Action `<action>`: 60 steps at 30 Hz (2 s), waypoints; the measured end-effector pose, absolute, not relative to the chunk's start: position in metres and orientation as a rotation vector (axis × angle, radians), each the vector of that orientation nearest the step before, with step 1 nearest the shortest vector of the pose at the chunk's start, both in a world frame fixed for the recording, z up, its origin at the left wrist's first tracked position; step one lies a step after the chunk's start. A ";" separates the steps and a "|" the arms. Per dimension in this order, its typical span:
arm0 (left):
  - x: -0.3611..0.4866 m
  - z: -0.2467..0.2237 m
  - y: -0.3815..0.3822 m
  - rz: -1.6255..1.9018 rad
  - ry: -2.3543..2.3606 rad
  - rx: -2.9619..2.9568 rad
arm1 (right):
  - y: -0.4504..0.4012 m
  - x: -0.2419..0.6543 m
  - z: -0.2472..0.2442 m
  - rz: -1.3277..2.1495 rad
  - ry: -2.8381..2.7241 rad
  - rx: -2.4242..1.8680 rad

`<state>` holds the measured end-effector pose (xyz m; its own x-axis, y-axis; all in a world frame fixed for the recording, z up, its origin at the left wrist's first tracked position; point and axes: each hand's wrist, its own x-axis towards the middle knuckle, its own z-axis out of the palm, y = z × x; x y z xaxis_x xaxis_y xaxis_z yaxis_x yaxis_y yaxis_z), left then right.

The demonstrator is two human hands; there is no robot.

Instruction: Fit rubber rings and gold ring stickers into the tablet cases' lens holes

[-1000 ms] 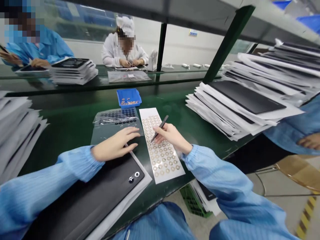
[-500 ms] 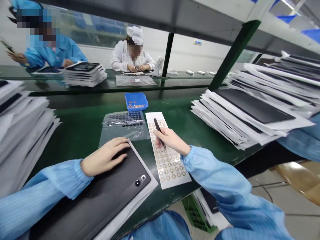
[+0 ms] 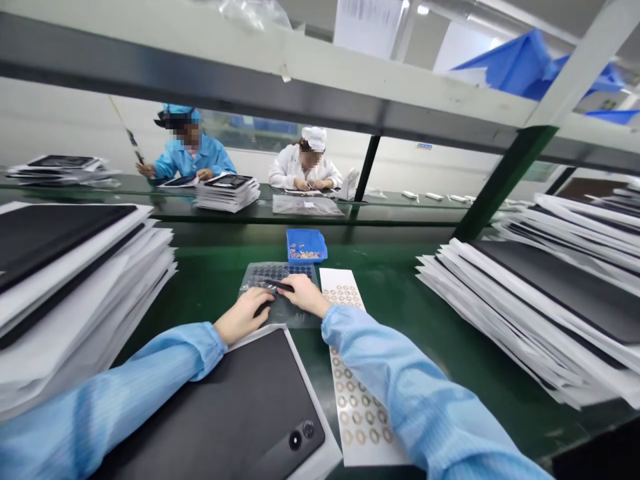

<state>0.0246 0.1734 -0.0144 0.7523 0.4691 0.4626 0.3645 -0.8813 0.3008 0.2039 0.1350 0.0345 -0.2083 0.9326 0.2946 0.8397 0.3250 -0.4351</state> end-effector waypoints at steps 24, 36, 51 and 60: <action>0.025 -0.014 0.168 0.875 0.763 2.499 | 0.149 0.218 0.021 0.132 -1.997 -1.547; 0.004 0.026 0.197 0.901 1.221 1.465 | 0.148 0.216 0.028 0.138 -1.813 -1.526; 0.025 0.026 0.181 0.687 0.930 0.960 | 0.143 0.200 0.030 0.237 -1.802 -1.454; 0.031 0.025 0.178 0.707 0.896 1.024 | 0.141 0.193 0.028 0.223 -1.772 -1.424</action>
<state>0.0312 0.1778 0.0252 0.4665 0.8365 -0.2876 -0.0850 0.3660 0.9267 0.1935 0.1413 0.0277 -0.0113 0.8739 0.4860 0.7263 0.3413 -0.5967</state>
